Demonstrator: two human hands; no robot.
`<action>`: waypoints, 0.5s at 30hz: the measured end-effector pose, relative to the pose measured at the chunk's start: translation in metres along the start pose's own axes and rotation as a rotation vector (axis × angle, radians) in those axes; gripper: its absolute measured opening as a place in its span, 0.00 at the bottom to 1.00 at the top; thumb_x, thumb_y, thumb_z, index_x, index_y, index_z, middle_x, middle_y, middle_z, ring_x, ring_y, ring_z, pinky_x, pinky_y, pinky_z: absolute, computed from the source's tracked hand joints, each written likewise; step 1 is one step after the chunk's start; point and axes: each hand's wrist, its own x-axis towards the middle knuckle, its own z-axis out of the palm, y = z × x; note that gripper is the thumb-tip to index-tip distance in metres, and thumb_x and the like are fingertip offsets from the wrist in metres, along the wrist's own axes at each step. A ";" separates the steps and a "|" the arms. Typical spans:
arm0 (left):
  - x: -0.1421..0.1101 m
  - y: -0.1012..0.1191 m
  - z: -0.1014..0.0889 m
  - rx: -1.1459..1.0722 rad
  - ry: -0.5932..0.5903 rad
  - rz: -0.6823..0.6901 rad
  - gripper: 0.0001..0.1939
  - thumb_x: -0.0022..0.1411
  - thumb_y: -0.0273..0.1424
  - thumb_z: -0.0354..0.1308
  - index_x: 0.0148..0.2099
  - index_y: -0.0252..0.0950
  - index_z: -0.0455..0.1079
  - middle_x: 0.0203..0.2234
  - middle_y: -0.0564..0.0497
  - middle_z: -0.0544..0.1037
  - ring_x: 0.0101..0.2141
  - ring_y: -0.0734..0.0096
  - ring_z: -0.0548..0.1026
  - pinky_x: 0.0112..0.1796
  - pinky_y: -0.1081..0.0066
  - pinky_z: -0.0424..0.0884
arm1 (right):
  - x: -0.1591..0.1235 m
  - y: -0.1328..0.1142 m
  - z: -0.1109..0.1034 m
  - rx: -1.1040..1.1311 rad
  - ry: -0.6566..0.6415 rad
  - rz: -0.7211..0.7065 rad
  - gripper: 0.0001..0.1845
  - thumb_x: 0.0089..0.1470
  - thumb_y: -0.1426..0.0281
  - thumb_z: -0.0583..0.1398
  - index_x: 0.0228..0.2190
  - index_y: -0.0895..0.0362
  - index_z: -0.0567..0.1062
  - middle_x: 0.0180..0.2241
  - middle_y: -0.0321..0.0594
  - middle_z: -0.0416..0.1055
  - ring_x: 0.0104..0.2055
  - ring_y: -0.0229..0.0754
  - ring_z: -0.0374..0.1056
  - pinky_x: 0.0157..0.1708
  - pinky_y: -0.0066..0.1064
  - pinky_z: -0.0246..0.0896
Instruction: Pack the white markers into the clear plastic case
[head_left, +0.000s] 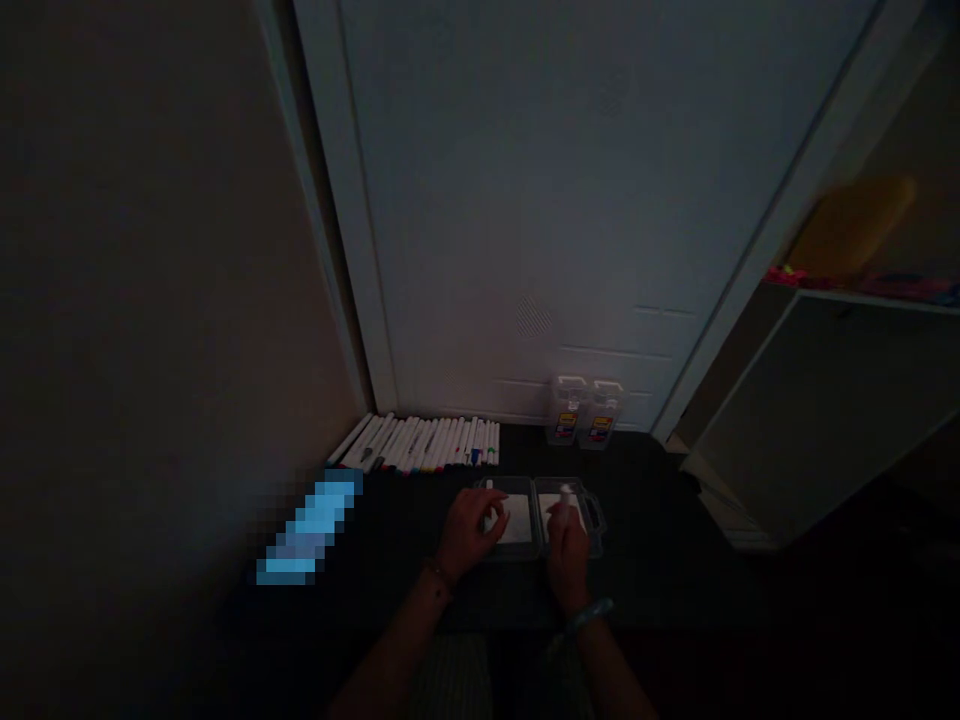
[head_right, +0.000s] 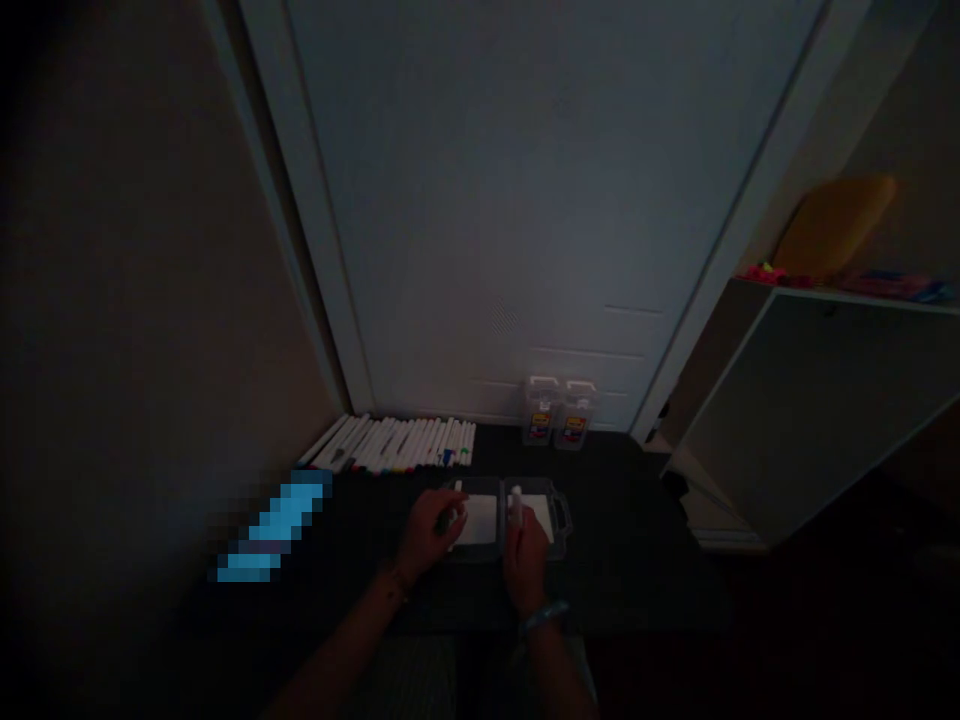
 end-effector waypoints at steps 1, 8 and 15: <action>-0.001 -0.002 0.000 -0.029 0.021 -0.025 0.12 0.59 0.34 0.52 0.46 0.38 0.67 0.34 0.50 0.75 0.34 0.66 0.71 0.42 0.63 0.64 | 0.000 0.000 0.000 -0.049 -0.054 -0.020 0.17 0.62 0.64 0.46 0.43 0.57 0.69 0.32 0.42 0.71 0.32 0.42 0.67 0.32 0.31 0.58; -0.005 -0.007 0.000 -0.102 0.010 -0.037 0.18 0.61 0.37 0.50 0.52 0.37 0.64 0.37 0.48 0.75 0.37 0.65 0.72 0.44 0.65 0.65 | 0.002 -0.014 0.001 -0.283 -0.357 -0.253 0.15 0.61 0.64 0.50 0.41 0.52 0.74 0.34 0.41 0.76 0.32 0.44 0.69 0.32 0.32 0.55; -0.001 -0.005 0.002 0.004 -0.041 -0.039 0.15 0.66 0.35 0.45 0.31 0.36 0.69 0.27 0.49 0.73 0.31 0.69 0.70 0.35 0.70 0.65 | 0.006 -0.007 -0.003 -0.036 -0.213 -0.026 0.17 0.61 0.62 0.50 0.35 0.54 0.77 0.34 0.40 0.76 0.36 0.43 0.70 0.35 0.31 0.58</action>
